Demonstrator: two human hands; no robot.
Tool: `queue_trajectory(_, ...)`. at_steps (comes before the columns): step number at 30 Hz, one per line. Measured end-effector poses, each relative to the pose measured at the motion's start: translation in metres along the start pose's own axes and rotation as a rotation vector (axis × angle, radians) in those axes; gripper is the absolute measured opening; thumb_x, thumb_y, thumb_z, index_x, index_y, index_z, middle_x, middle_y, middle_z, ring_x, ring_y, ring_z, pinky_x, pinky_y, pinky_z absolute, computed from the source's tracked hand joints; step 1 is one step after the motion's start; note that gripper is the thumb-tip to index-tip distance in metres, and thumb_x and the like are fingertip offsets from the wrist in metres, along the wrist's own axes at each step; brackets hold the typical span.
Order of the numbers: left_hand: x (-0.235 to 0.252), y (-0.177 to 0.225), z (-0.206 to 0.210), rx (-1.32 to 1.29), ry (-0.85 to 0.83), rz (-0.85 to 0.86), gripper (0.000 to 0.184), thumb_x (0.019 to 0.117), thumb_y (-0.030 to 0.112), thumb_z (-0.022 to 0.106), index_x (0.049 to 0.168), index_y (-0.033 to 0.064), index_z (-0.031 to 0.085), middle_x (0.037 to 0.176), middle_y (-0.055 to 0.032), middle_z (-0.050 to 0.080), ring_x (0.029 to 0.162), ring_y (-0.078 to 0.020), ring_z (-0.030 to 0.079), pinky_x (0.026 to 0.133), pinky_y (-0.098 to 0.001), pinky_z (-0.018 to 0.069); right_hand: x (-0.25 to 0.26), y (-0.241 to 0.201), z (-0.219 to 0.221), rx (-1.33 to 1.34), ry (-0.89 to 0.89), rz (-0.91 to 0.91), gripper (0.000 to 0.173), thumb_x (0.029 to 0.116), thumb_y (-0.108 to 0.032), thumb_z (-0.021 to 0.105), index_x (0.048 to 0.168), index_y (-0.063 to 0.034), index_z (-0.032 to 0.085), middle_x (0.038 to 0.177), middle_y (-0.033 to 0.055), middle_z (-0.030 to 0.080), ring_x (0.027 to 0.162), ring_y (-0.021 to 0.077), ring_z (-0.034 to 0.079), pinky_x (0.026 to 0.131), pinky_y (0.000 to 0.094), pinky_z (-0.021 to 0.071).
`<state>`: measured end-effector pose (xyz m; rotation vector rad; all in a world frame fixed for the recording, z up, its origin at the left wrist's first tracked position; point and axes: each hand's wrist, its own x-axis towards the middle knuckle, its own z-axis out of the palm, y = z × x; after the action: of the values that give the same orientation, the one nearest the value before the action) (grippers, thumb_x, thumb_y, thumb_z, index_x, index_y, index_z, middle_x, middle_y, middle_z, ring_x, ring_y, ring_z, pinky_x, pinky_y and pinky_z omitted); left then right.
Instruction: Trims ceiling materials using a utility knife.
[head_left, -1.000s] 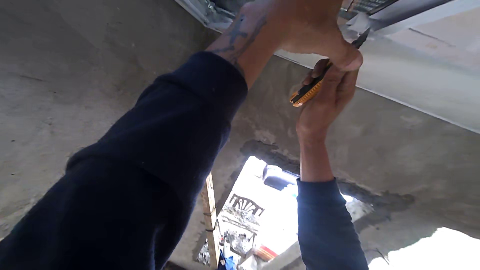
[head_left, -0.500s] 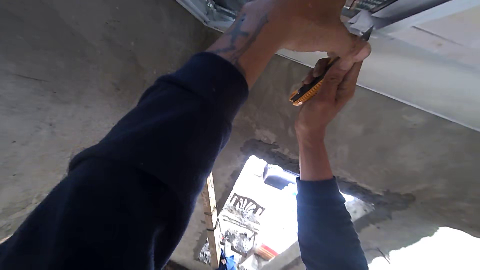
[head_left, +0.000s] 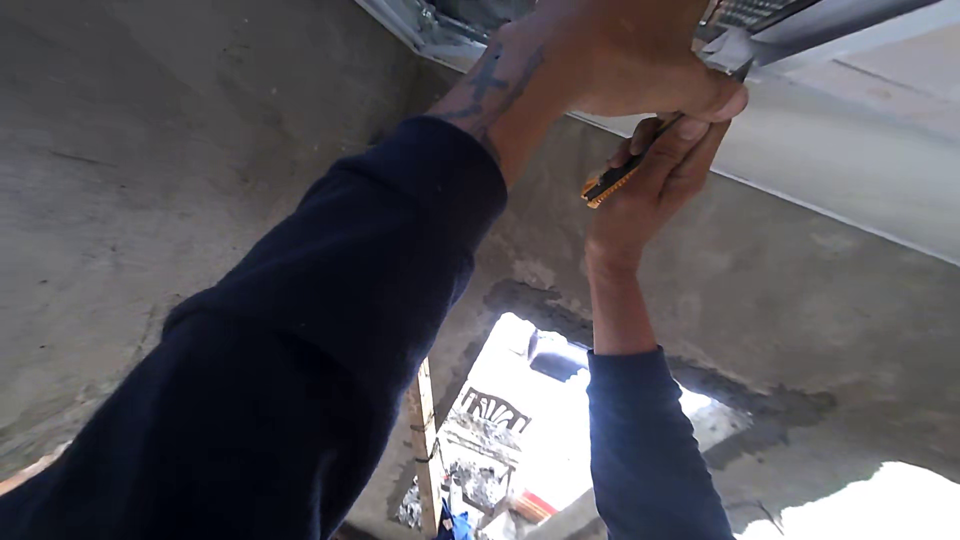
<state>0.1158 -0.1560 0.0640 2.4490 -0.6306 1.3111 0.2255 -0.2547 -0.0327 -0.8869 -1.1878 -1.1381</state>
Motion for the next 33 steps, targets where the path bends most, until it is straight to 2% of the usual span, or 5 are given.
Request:
queue_trajectory(10,0.0,0.0,-0.001,0.028,-0.009,0.011,0.067,0.0815,0.065,0.073,0.128,0.0167,0.066,0.116,-0.0027,0.069,0.112,-0.015,0.062,0.097,-0.0428,0.0481,-0.013,-0.04,-0.003,-0.118,-0.12,0.182,0.02,0.1127,-0.013,0.027,0.108,-0.0054,0.044,0.088,-0.0027,0.043,0.071,-0.0032,0.048,0.063,0.0101,0.0448)
queue_trajectory(18,0.002,-0.003,0.001,0.003,0.003,0.042,0.068,0.0813,0.064,0.073,0.129,0.0162,0.066,0.117,-0.003,0.068,0.113,-0.0139,0.062,0.097,-0.0409,0.0481,0.002,-0.001,0.002,-0.01,0.025,0.004,0.024,0.1112,-0.009,0.027,0.104,-0.0024,0.049,0.08,-0.0011,0.048,0.068,0.0078,0.055,0.062,0.0245,0.0527)
queue_trajectory(23,0.0,-0.001,0.0,-0.005,-0.001,0.03,0.063,0.0821,0.063,0.073,0.125,0.0169,0.068,0.112,-0.001,0.069,0.108,-0.012,0.063,0.094,-0.0394,0.0493,-0.012,-0.055,0.002,-0.134,-0.094,0.233,0.018,0.1112,-0.009,0.029,0.104,-0.0024,0.044,0.085,-0.0028,0.042,0.068,-0.0073,0.045,0.062,0.0065,0.04)
queue_trajectory(29,0.0,0.004,-0.001,-0.108,-0.021,0.012,0.049,0.0885,0.05,0.074,0.121,0.0142,0.069,0.108,-0.0012,0.069,0.103,-0.01,0.064,0.091,-0.035,0.0503,0.005,-0.024,0.002,-0.05,0.028,0.14,0.021,0.1117,-0.011,0.033,0.099,-0.0053,0.049,0.075,-0.0018,0.048,0.06,0.0061,0.053,0.055,0.0219,0.0518)
queue_trajectory(33,0.003,-0.001,0.001,-0.019,0.056,0.04,0.058,0.0824,0.06,0.075,0.119,0.0151,0.07,0.108,-0.0018,0.07,0.104,-0.0134,0.064,0.091,-0.0402,0.0506,-0.008,-0.053,-0.006,-0.146,-0.16,0.249,0.019,0.1133,-0.016,0.029,0.107,-0.0068,0.044,0.085,-0.0034,0.043,0.068,-0.0033,0.047,0.062,0.0102,0.0435)
